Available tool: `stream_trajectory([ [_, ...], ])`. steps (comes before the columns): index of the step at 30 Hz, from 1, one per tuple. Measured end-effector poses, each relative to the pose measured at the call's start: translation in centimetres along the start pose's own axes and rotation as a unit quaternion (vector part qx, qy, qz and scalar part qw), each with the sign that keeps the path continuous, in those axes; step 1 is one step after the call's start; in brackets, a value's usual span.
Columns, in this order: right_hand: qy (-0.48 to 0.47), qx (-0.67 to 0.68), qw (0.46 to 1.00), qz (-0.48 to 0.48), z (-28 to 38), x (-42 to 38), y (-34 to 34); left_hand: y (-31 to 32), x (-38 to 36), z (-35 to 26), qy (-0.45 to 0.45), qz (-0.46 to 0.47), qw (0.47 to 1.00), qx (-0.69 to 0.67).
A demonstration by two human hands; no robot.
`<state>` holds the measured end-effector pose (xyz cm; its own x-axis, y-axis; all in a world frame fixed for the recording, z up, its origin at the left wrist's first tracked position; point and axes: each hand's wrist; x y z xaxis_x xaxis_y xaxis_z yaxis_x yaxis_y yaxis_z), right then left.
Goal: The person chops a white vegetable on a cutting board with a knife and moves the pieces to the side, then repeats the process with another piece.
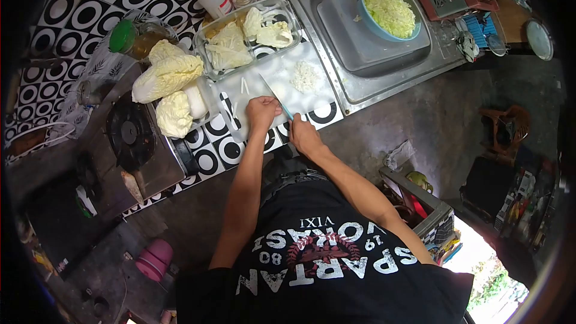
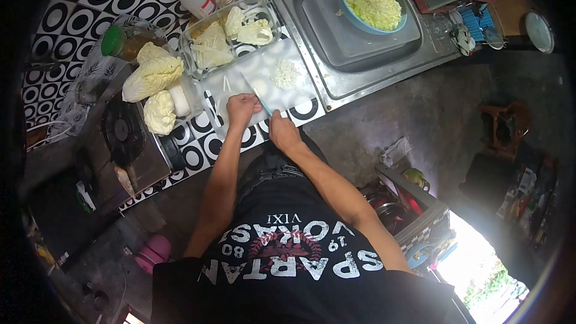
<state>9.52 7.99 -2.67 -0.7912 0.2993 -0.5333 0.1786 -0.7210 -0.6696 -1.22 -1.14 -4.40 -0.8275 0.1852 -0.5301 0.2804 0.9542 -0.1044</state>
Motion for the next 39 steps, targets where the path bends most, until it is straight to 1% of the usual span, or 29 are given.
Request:
stream_trajectory([
  [4, -0.01, 0.005, 1.0, 0.003, 0.4, 0.4, -0.4, 0.0, 0.1, 0.5, 0.018, 0.003, 1.0, 0.015],
  [7, -0.02, 0.004, 1.0, -0.003, -0.4, -0.3, -1.1, 0.4, -0.4, 0.5, 0.045, -0.023, 0.997, 0.054],
  [10, -0.023, 0.004, 1.0, -0.009, -1.3, -0.9, -1.8, 0.4, -0.9, 0.8, 0.091, -0.062, 0.986, 0.123],
  [13, -0.01, 0.009, 1.0, -0.009, -1.4, -1.0, -2.3, -0.4, -0.7, 1.4, 0.091, -0.062, 0.981, 0.161],
  [15, -0.04, 0.034, 0.998, -0.025, -1.3, -1.4, -3.0, -1.1, -0.6, 1.8, 0.108, -0.073, 0.979, 0.16],
  [16, -0.041, 0.034, 0.998, -0.025, -1.3, -1.5, -3.1, -1.2, -0.6, 1.9, 0.123, -0.082, 0.976, 0.157],
  [17, -0.045, 0.05, 0.997, -0.045, -1.3, -1.7, -3.2, -1.2, -0.6, 2.0, 0.123, -0.082, 0.976, 0.157],
  [18, -0.049, 0.066, 0.995, -0.064, -1.3, -1.8, -3.3, -1.1, -1.1, 1.3, 0.167, -0.095, 0.963, 0.192],
  [19, -0.049, 0.065, 0.995, -0.063, -1.4, -1.8, -3.4, -1.0, -1.4, 0.9, 0.209, -0.106, 0.945, 0.226],
  [20, -0.048, 0.066, 0.994, -0.073, -1.5, -1.8, -3.6, -0.9, -1.3, 1.0, 0.208, -0.107, 0.946, 0.226],
  [22, -0.047, 0.066, 0.993, -0.082, -1.8, -2.0, -3.6, -0.6, -0.6, 1.5, 0.213, -0.084, 0.933, 0.278],
  [23, -0.057, 0.069, 0.99, -0.108, -2.0, -2.0, -3.5, -0.4, -0.4, 1.8, 0.213, -0.084, 0.933, 0.276],
  [24, -0.067, 0.073, 0.986, -0.134, -2.1, -2.1, -3.5, -0.3, -0.2, 1.8, 0.226, -0.08, 0.927, 0.29],
  [25, -0.067, 0.073, 0.986, -0.134, -2.3, -2.2, -3.6, -0.2, -0.1, 1.9, 0.24, -0.076, 0.919, 0.303],
  [26, -0.067, 0.071, 0.986, -0.132, -2.5, -2.3, -3.8, -0.4, -0.1, 2.0, 0.24, -0.075, 0.92, 0.302],
  [28, -0.068, 0.071, 0.986, -0.131, -3.0, -2.7, -4.0, -1.0, -0.8, 1.4, 0.202, -0.065, 0.941, 0.264],
  [29, -0.068, 0.071, 0.986, -0.133, -3.2, -2.9, -4.0, -1.6, -0.7, 1.8, 0.203, -0.065, 0.941, 0.264],
  [31, -0.067, 0.071, 0.986, -0.135, -3.9, -3.1, -4.2, -3.3, -0.4, 2.8, 0.278, -0.106, 0.897, 0.327],
  [33, -0.094, 0.054, 0.982, -0.153, -4.5, -3.3, -4.2, -4.8, -0.7, 2.8, 0.279, -0.12, 0.889, 0.343],
  [35, -0.092, 0.06, 0.982, -0.153, -5.2, -3.2, -4.2, -5.9, -1.2, 2.3, 0.253, -0.136, 0.893, 0.346],
  [37, -0.091, 0.063, 0.982, -0.152, -5.5, -3.1, -4.6, -5.8, -1.9, 0.8, 0.246, -0.138, 0.89, 0.359],
  [39, -0.063, 0.109, 0.983, -0.131, -5.5, -2.9, -5.2, -5.1, -1.8, 0.3, 0.358, -0.105, 0.855, 0.359],
])
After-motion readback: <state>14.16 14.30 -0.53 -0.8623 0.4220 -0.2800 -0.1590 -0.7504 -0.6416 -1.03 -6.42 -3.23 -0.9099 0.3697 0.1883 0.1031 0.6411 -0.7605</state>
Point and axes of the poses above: each hand's wrist, its own x-axis towards the middle knuckle, its own y-axis out of the palm, z = x × y, and after that the axes turned 4 degrees about y, right-handed
